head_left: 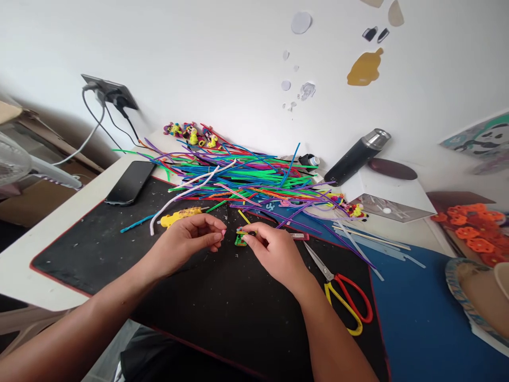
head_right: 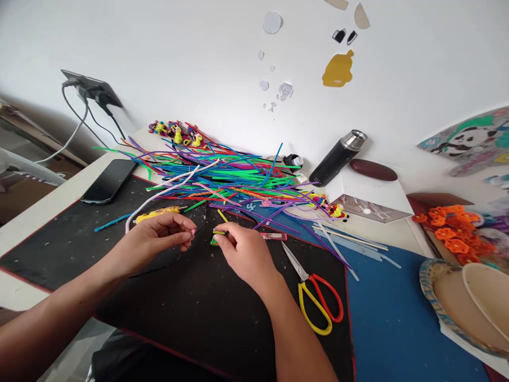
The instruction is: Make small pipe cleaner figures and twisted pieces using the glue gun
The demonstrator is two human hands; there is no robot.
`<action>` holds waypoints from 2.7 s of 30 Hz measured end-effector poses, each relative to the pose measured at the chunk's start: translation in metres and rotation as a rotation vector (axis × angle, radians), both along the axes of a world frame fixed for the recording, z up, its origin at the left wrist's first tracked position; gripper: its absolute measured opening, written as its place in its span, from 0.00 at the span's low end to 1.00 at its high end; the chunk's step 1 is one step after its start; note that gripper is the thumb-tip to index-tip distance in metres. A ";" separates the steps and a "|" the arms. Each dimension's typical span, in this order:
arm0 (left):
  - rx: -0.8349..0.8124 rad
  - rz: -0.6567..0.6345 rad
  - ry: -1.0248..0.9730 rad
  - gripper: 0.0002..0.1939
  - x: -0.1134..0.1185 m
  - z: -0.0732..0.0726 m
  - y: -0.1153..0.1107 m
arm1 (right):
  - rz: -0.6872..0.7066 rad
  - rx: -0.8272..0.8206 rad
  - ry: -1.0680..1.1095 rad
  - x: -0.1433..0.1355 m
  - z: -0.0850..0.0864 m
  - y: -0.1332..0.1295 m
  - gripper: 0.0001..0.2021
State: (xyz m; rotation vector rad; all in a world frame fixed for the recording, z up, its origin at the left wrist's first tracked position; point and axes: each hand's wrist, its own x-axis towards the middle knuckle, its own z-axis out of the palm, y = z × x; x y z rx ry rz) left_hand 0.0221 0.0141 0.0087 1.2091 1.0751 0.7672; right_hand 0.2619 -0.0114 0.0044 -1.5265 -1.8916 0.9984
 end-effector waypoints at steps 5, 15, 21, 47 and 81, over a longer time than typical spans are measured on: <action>0.019 -0.032 0.050 0.21 0.014 0.010 -0.004 | -0.033 -0.075 0.316 -0.006 -0.006 -0.005 0.13; -0.012 -0.116 0.013 0.24 0.024 0.013 -0.006 | -0.015 -0.205 0.515 -0.009 -0.005 -0.006 0.13; -0.094 -0.115 -0.084 0.24 0.022 0.006 -0.006 | -0.004 -0.215 0.563 -0.009 -0.008 -0.006 0.12; -0.077 -0.227 0.120 0.20 0.017 0.014 -0.010 | -0.062 -0.271 0.756 -0.017 -0.018 -0.004 0.12; 0.580 -0.182 0.749 0.20 0.028 0.005 -0.027 | -0.096 -0.146 0.608 -0.020 -0.014 -0.009 0.11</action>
